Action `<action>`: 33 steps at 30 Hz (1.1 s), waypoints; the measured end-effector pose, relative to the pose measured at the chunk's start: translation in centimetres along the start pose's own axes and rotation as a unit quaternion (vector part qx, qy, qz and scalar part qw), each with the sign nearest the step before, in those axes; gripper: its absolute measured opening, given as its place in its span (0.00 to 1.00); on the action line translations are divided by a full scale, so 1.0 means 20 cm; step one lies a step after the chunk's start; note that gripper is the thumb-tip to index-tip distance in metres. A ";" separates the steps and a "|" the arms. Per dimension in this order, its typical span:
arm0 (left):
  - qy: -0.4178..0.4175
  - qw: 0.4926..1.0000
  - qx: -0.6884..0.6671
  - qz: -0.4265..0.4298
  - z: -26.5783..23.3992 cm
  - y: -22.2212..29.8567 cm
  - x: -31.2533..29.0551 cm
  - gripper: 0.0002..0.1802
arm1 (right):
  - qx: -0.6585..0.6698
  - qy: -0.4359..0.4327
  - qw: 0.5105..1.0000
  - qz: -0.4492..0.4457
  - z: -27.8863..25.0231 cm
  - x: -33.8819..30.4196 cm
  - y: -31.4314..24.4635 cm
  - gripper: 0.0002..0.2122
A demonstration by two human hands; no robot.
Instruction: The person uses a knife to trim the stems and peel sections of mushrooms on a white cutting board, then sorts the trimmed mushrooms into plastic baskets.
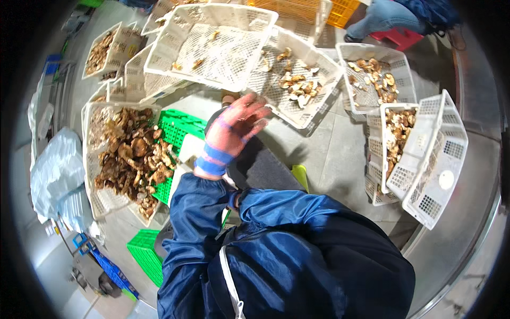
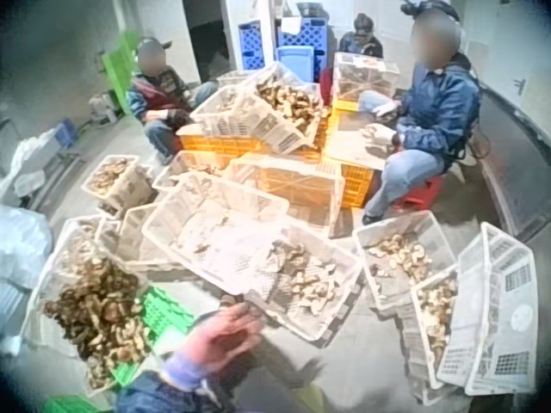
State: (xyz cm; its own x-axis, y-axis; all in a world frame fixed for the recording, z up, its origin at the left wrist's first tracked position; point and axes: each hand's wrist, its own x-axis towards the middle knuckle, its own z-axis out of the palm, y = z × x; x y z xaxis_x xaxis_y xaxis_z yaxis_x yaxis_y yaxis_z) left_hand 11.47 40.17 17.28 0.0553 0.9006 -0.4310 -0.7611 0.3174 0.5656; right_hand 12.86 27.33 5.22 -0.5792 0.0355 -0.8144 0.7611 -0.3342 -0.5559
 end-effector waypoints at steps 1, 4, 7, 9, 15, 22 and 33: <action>-0.013 0.999 -0.004 0.031 -0.05 0.06 -0.09 0.25 | -0.005 -0.004 1.000 -0.004 0.01 0.02 0.01 0.13; -0.013 0.991 -0.046 0.126 -0.38 0.20 -0.39 0.22 | -0.091 0.129 0.980 -0.119 0.12 0.20 0.10 0.10; 0.215 0.946 -0.081 0.229 -0.78 0.22 -0.72 0.20 | 0.006 0.079 0.997 -0.009 0.02 0.12 0.02 0.14; 0.353 0.899 0.048 0.255 -0.99 0.16 -0.91 0.12 | 0.036 0.069 0.997 0.023 -0.04 0.05 -0.05 0.13; 0.643 0.759 -0.102 0.011 -1.69 -0.42 -1.32 0.12 | 0.047 0.122 0.991 0.031 0.01 0.13 0.02 0.12; 0.645 0.754 -0.115 -0.040 -1.89 -0.69 -1.05 0.20 | -0.071 0.178 0.981 -0.020 0.01 0.17 0.04 0.14; 0.615 0.788 0.025 0.001 -1.64 -0.50 -0.66 0.25 | -0.087 0.197 0.976 -0.004 -0.02 0.23 0.06 0.20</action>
State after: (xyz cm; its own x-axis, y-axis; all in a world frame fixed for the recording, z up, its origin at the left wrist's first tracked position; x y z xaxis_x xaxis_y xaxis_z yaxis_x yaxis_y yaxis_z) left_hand -2.74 15.44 -5.76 -0.6372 -0.0596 -0.7684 -0.7328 0.3556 0.5802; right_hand 11.31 27.45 0.76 -0.4545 0.4092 -0.7912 0.8145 -0.1686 -0.5551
